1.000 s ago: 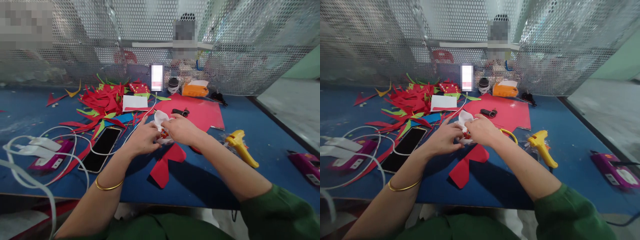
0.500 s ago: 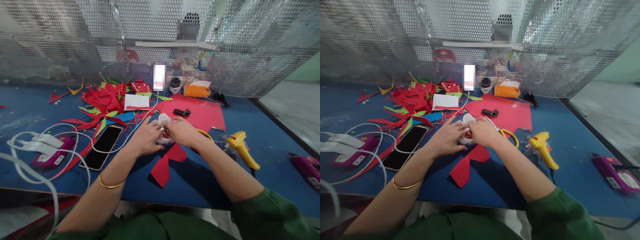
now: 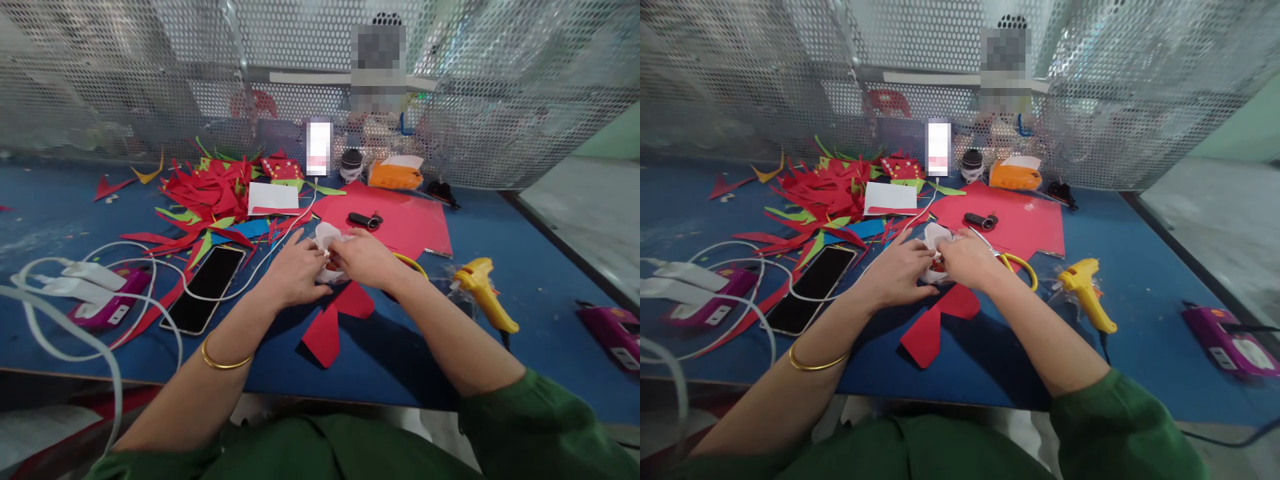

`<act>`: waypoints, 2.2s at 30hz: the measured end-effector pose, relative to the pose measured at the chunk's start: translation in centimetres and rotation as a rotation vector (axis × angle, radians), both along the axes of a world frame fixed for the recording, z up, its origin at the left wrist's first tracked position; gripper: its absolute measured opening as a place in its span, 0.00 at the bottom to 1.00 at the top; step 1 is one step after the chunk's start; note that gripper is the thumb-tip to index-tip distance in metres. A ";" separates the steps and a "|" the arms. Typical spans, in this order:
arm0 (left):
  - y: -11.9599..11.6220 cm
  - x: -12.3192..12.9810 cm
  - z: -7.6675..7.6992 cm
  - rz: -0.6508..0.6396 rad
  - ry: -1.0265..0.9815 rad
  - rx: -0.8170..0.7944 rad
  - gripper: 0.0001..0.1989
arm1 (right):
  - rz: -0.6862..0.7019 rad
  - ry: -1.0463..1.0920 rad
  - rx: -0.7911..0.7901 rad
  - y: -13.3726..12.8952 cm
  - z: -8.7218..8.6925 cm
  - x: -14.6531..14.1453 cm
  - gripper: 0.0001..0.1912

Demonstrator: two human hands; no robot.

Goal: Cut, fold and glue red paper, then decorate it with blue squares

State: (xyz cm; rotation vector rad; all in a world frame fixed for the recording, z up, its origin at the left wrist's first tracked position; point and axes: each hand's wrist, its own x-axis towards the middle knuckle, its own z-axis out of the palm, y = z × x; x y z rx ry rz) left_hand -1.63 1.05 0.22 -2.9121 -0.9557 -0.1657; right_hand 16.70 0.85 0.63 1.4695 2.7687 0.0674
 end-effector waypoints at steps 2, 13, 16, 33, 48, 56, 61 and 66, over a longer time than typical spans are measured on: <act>0.0 0.0 -0.1 -0.002 -0.009 0.015 0.21 | -0.007 -0.002 0.002 -0.2 0.1 0.1 0.11; 0.1 0.0 -0.5 -0.018 -0.019 0.056 0.21 | -0.013 -0.034 0.025 -0.7 0.6 0.3 0.14; 0.0 0.0 -0.4 -0.013 -0.017 0.040 0.21 | -0.005 -0.027 0.038 -0.8 0.7 0.4 0.15; 0.3 -0.2 -0.8 -0.038 -0.109 0.037 0.17 | 0.070 0.227 0.069 -2.5 0.2 2.1 0.14; 0.7 -1.0 0.2 -0.030 -0.090 0.186 0.10 | 0.177 0.143 0.245 -2.9 -2.0 1.9 0.08; 1.1 -1.2 -0.5 -0.020 -0.008 0.165 0.03 | 0.146 0.123 0.188 -2.9 -1.7 1.5 0.08; 1.0 -1.2 -0.6 -0.006 -0.019 0.118 0.05 | 0.125 0.140 0.137 -3.4 -1.0 1.5 0.10; 0.8 -1.0 -0.2 0.006 -0.008 0.080 0.06 | 0.098 0.257 0.164 -2.9 0.3 1.7 0.18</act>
